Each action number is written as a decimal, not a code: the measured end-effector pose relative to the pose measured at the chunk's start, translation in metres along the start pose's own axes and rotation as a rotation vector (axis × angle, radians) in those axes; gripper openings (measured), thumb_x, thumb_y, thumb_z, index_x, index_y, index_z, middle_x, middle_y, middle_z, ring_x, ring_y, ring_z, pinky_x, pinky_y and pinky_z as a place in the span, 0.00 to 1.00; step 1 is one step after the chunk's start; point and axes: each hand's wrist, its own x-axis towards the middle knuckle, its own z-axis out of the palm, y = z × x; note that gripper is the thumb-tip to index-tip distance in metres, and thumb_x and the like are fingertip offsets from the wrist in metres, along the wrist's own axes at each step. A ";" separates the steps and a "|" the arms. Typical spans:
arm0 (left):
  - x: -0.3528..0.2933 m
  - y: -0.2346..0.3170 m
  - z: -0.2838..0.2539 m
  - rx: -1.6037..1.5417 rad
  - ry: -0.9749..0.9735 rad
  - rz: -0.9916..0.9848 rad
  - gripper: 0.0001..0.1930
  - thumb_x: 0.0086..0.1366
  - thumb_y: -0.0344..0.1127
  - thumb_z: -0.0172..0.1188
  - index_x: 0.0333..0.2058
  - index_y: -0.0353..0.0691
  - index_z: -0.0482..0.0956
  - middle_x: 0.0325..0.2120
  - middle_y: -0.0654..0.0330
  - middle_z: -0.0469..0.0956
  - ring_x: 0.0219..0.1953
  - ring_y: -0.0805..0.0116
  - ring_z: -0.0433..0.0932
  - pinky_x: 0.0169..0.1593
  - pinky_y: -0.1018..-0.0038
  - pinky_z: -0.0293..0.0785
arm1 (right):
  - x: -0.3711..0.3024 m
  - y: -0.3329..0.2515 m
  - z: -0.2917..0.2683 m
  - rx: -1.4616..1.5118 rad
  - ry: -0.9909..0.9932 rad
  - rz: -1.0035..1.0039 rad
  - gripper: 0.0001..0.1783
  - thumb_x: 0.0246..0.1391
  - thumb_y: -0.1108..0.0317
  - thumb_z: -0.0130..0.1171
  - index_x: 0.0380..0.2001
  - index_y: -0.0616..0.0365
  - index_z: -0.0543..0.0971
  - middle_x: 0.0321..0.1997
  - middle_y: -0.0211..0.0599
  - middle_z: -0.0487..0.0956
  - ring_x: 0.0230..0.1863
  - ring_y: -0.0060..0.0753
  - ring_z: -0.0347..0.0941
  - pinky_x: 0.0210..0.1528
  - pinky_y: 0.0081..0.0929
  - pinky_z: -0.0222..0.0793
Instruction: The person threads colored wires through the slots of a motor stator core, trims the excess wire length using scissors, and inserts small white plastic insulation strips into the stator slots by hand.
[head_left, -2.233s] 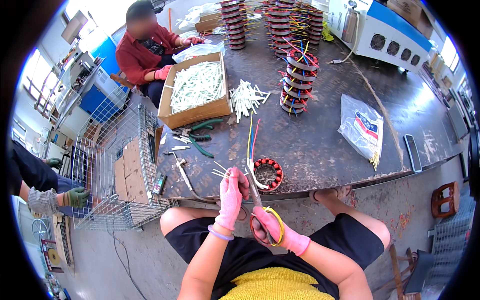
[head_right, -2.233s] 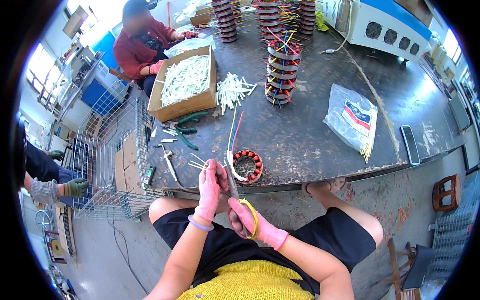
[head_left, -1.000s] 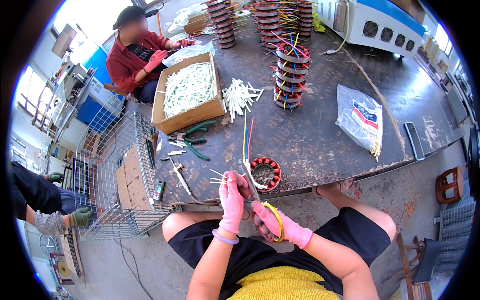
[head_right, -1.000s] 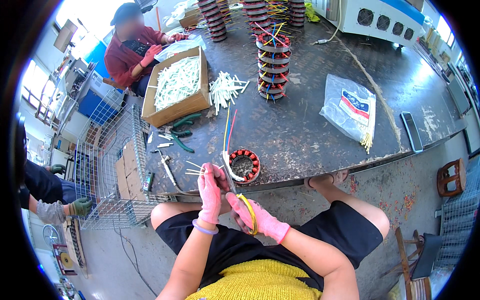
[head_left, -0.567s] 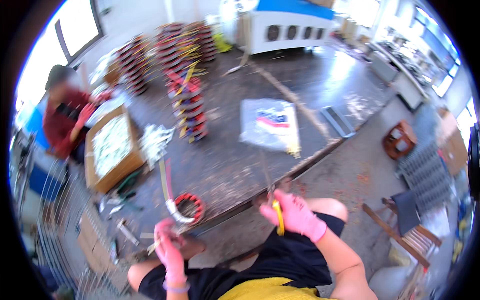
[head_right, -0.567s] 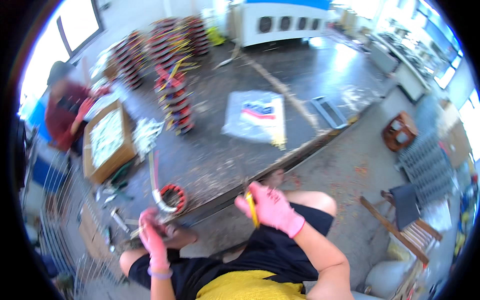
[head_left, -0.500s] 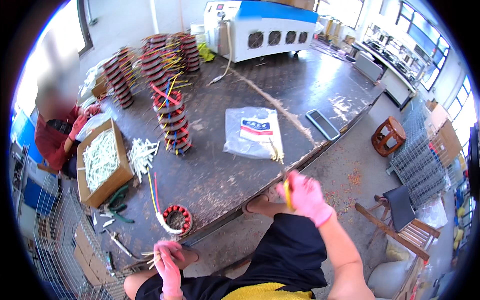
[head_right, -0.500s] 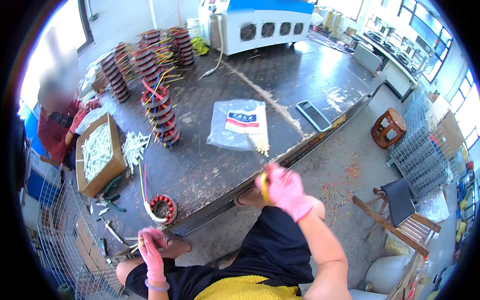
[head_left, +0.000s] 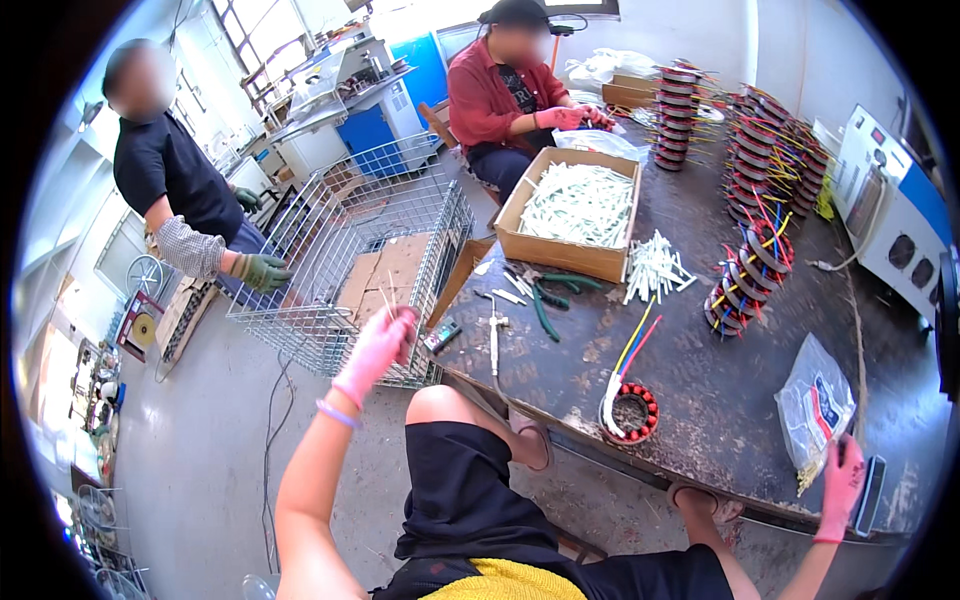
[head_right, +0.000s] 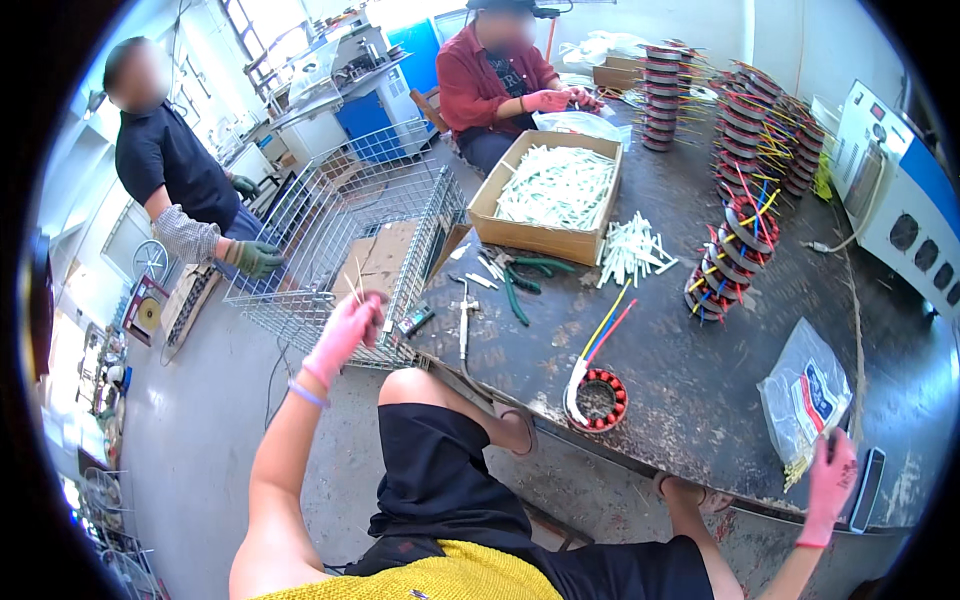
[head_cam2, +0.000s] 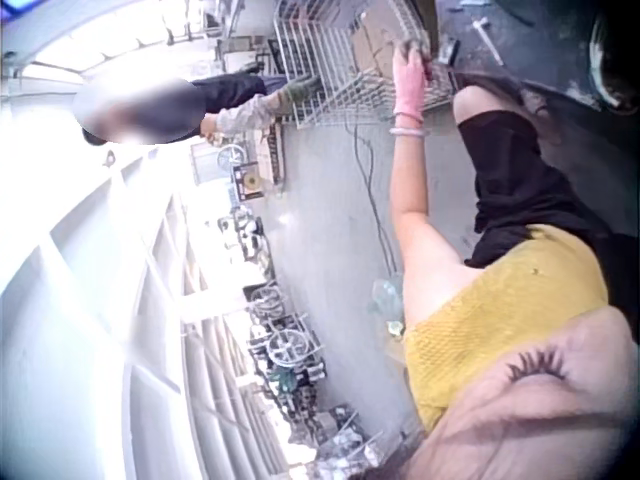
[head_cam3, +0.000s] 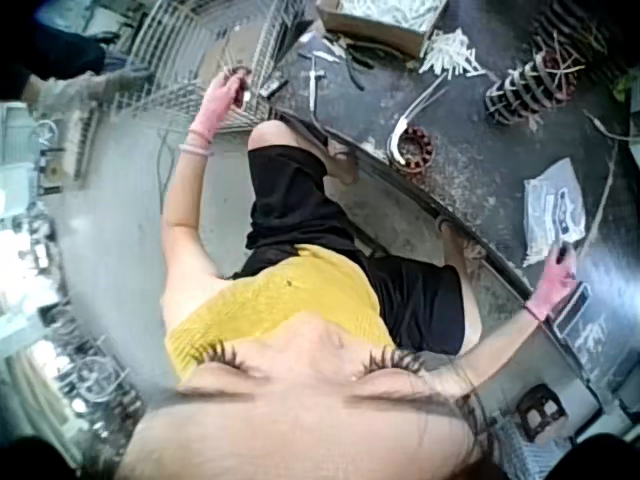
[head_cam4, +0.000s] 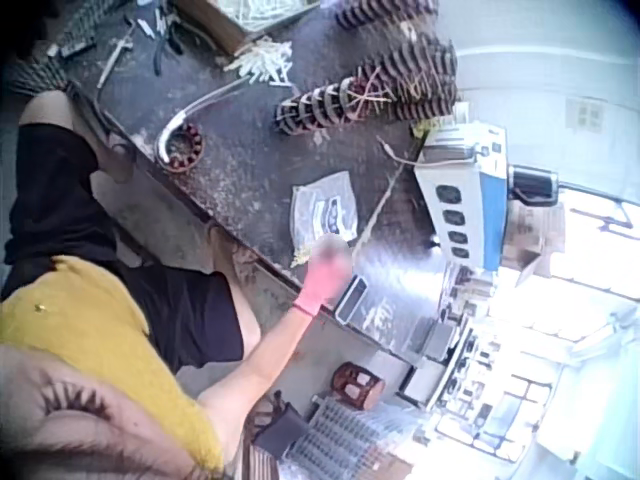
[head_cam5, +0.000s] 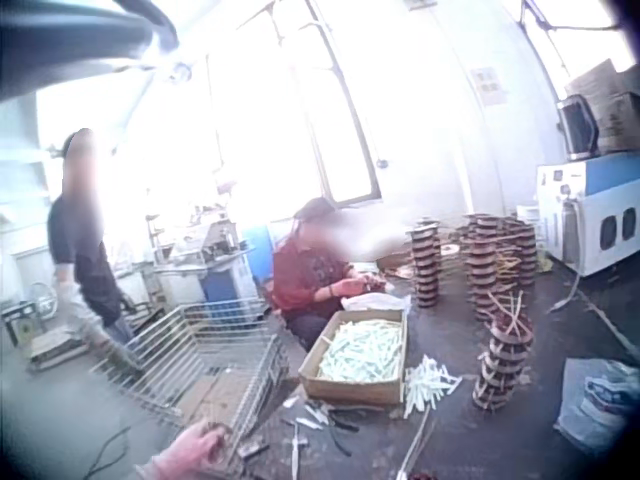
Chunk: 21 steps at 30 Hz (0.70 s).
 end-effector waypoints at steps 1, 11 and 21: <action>0.026 -0.014 -0.015 0.052 0.070 -0.006 0.12 0.72 0.39 0.50 0.44 0.38 0.73 0.22 0.66 0.72 0.16 0.80 0.67 0.18 0.80 0.66 | -0.001 -0.024 0.018 0.208 -0.052 0.050 0.14 0.57 0.68 0.56 0.46 0.62 0.78 0.43 0.40 0.81 0.41 0.35 0.78 0.47 0.32 0.73; 0.198 -0.048 0.025 0.497 0.037 -0.284 0.55 0.55 0.49 0.67 0.69 0.31 0.41 0.67 0.37 0.51 0.43 0.48 0.82 0.47 0.65 0.80 | -0.037 -0.232 0.127 0.039 -0.412 -0.448 0.26 0.49 0.50 0.64 0.43 0.59 0.76 0.35 0.44 0.80 0.35 0.47 0.79 0.38 0.40 0.73; -0.002 0.026 0.028 -0.247 -0.785 -0.069 0.38 0.66 0.46 0.60 0.67 0.36 0.53 0.45 0.61 0.75 0.29 0.77 0.77 0.26 0.81 0.70 | -0.069 -0.389 0.085 0.340 -0.319 -0.734 0.14 0.52 0.58 0.62 0.33 0.56 0.74 0.32 0.44 0.80 0.33 0.47 0.79 0.31 0.40 0.73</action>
